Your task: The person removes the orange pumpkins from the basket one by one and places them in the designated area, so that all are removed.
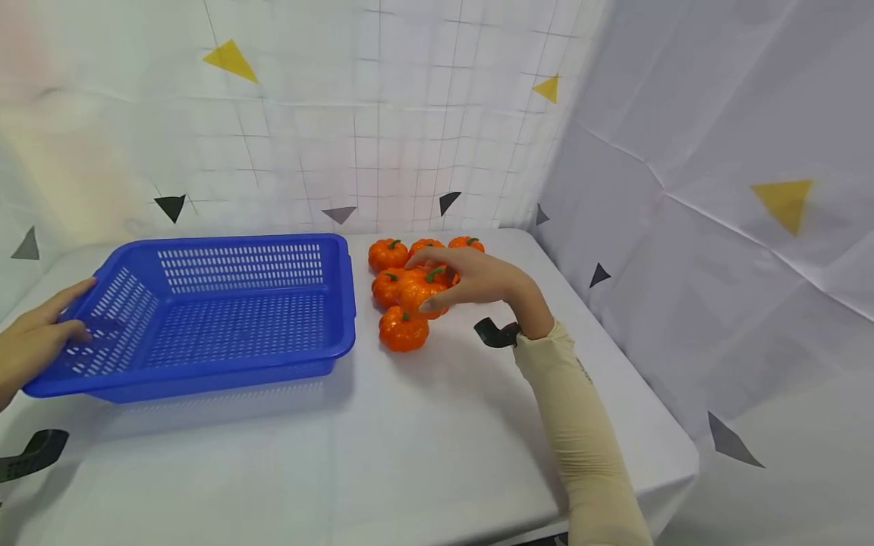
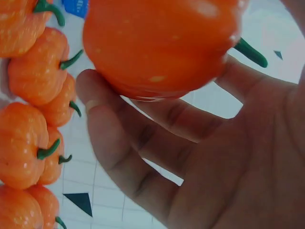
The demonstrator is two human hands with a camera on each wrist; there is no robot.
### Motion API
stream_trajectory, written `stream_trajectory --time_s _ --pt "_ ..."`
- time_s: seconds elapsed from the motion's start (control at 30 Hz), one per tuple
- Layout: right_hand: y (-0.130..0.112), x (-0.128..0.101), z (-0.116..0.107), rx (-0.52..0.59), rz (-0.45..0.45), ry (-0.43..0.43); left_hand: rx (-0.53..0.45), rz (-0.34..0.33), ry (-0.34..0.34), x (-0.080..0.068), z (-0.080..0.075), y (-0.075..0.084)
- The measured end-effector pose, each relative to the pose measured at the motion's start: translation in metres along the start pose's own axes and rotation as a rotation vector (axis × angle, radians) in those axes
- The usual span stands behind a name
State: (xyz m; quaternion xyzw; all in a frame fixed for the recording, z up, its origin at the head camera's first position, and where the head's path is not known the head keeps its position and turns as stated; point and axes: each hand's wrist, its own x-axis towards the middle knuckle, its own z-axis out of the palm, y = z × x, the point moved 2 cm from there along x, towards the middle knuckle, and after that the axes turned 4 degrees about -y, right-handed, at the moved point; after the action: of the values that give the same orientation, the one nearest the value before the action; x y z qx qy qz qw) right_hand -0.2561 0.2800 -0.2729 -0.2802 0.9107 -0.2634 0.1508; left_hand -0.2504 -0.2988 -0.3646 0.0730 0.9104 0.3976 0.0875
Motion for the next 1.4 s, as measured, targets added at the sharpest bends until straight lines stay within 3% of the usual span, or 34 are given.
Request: stream_trajectory --time_s 0.4,0.8,1.1,1.4 --pt "0.018 -0.001 -0.004 0.001 0.061 -0.042 0.008 -0.005 0.011 -0.003 -0.002 0.004" --pt "0.040 -0.003 -0.002 0.060 0.188 -0.165 0.014 0.018 0.016 0.002 0.002 0.004" --pt "0.048 0.003 0.002 0.041 0.239 -0.179 0.022 0.002 0.019 -0.003 0.000 0.003" --pt "0.049 0.009 0.008 0.013 0.211 -0.202 0.024 -0.008 0.020 -0.002 -0.001 0.003"
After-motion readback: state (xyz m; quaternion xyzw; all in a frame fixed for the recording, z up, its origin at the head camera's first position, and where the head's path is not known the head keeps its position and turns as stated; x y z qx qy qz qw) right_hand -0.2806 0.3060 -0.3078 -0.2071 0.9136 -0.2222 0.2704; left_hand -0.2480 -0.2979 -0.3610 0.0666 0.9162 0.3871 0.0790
